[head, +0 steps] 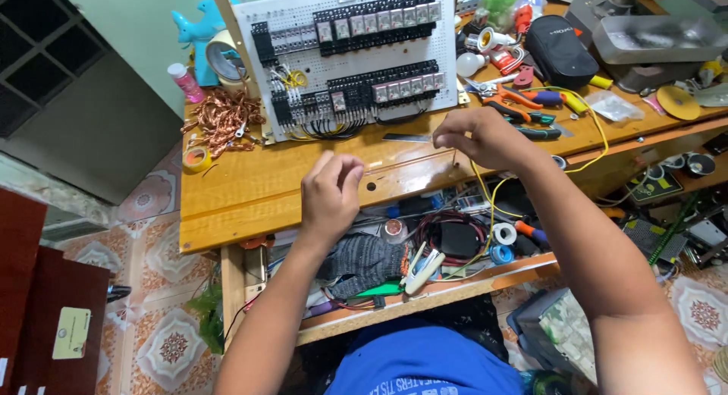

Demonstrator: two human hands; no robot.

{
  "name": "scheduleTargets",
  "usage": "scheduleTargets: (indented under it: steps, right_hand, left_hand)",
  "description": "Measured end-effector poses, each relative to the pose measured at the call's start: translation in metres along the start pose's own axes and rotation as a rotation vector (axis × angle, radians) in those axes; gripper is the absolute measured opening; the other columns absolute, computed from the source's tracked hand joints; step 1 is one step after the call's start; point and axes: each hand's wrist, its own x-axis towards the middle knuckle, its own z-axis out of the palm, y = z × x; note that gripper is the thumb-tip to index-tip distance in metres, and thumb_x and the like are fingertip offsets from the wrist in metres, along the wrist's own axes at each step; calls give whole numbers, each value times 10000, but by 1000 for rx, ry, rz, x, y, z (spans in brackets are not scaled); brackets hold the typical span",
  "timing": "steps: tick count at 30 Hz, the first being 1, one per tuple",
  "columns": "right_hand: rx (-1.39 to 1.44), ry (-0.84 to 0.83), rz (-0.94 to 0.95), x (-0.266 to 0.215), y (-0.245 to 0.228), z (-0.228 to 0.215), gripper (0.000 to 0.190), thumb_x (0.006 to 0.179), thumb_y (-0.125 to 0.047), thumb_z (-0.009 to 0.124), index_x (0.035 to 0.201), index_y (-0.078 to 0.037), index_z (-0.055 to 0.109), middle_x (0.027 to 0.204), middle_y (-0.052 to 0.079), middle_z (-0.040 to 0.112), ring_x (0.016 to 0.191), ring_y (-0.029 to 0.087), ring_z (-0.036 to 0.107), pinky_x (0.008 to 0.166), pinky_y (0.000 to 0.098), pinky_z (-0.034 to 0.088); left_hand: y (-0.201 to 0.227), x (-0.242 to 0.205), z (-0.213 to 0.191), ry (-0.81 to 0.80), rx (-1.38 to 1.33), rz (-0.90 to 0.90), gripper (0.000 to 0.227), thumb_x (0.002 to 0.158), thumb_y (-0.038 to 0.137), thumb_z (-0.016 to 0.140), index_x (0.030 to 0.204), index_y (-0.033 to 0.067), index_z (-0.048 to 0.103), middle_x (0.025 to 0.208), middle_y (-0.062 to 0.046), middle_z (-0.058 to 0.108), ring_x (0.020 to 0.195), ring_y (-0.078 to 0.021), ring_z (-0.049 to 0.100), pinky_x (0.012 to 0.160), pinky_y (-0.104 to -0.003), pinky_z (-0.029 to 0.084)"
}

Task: Stripping wire insulation and preparing an electrical panel for wiring using a utility knife

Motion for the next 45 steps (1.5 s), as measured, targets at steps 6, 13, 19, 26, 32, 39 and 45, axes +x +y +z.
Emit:
scheduleTargets:
  steps: [6,13,19,26,32,39,45]
  right_hand:
    - [104,38,73,-19,3,-9,208,1008,-132,654,1188,-76,742,1076,156,757,1068,365,714,895,486,553]
    - [-95,-44,167,-36,43,-4,168,935,-69,718,1094,-26,753,937,158,751,915,367,722,811,464,548]
    - [-265,-201,397,-26,48,12,223,905,-314,766,1023,-126,785,888,72,769,905,306,743,803,426,563]
    - [-349,-271,469,-9,64,24,134,892,-289,755,911,-163,798,798,49,773,877,327,751,772,419,571]
    - [-346,-338,476,3,60,33,123,869,-312,761,894,-200,806,835,40,786,929,339,745,819,450,575]
    - [-237,-399,358,0,38,19,173,939,-232,673,944,-105,790,954,157,780,965,431,715,841,517,557]
    - [-125,-259,212,-27,36,8,202,877,-126,648,1068,-97,706,957,173,729,934,410,715,803,539,567]
  left_hand:
    - [9,9,-9,52,-65,-61,61,965,120,632,959,84,681,739,-101,546,668,-282,579,630,-386,478]
    - [-18,-22,-56,-110,-13,-250,55,912,141,698,884,101,723,656,-67,555,590,-197,548,596,-323,454]
    - [-42,-49,-60,-306,-18,-295,35,843,129,737,856,106,759,617,-60,598,547,-162,553,554,-315,454]
    - [-8,-42,-73,-461,-263,-177,60,862,94,717,880,69,768,643,-101,597,583,-151,528,560,-312,471]
    - [26,-19,-69,-393,-248,-14,67,930,148,704,908,117,760,658,-60,558,601,-180,532,589,-310,478]
    - [69,34,-35,-122,-124,214,90,1004,95,617,947,96,687,767,-54,576,672,-196,562,622,-315,487]
    - [72,70,-9,-37,-93,311,60,1009,147,618,989,98,645,835,-73,573,753,-312,638,657,-383,519]
